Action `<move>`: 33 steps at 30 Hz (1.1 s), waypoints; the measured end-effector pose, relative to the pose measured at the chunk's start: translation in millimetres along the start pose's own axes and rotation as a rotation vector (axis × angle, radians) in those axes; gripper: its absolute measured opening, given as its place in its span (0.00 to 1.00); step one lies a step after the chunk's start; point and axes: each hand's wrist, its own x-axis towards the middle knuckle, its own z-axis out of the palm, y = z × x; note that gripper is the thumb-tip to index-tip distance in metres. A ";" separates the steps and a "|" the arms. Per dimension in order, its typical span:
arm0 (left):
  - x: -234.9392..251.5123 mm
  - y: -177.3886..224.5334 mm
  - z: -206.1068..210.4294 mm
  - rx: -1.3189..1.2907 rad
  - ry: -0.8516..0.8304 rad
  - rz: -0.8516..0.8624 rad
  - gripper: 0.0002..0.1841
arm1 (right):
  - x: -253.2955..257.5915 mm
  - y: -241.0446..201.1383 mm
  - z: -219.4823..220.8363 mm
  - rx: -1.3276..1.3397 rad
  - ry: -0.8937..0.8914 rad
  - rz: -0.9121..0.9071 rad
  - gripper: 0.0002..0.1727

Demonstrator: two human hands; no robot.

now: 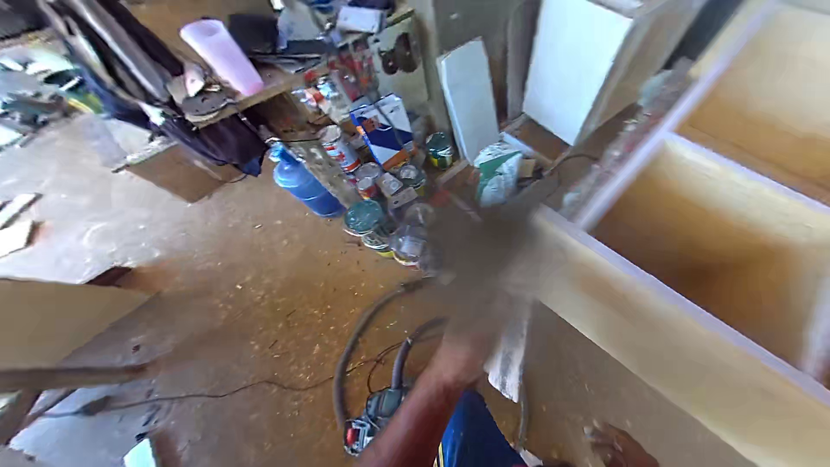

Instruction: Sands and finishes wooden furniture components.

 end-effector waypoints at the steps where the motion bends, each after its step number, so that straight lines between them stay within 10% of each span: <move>1: -19.8 -14.4 42.0 0.028 -0.043 0.000 0.11 | -29.3 1.5 -17.5 0.054 0.026 -0.112 0.28; 7: -107.6 -122.8 265.4 0.058 -0.490 0.028 0.11 | -184.1 -25.8 -118.5 0.751 0.085 -0.434 0.42; 10: -126.2 -146.9 344.1 0.224 -0.916 0.248 0.11 | -244.6 -8.3 -164.0 1.188 0.143 -0.552 0.31; 14: -128.2 -179.3 410.2 0.487 -1.211 0.228 0.08 | -302.8 33.5 -218.2 1.108 0.536 -0.737 0.26; 22: -109.8 -269.2 528.4 0.674 -1.329 -0.442 0.23 | -355.8 69.5 -302.0 0.446 1.047 -0.532 0.38; 25: -102.5 -318.2 573.8 0.760 -1.393 -0.495 0.14 | -348.3 85.9 -344.4 0.325 1.179 -0.455 0.33; 33: -39.7 -441.1 640.5 0.524 -1.262 -0.556 0.14 | -296.2 137.0 -477.0 0.900 1.217 -0.337 0.09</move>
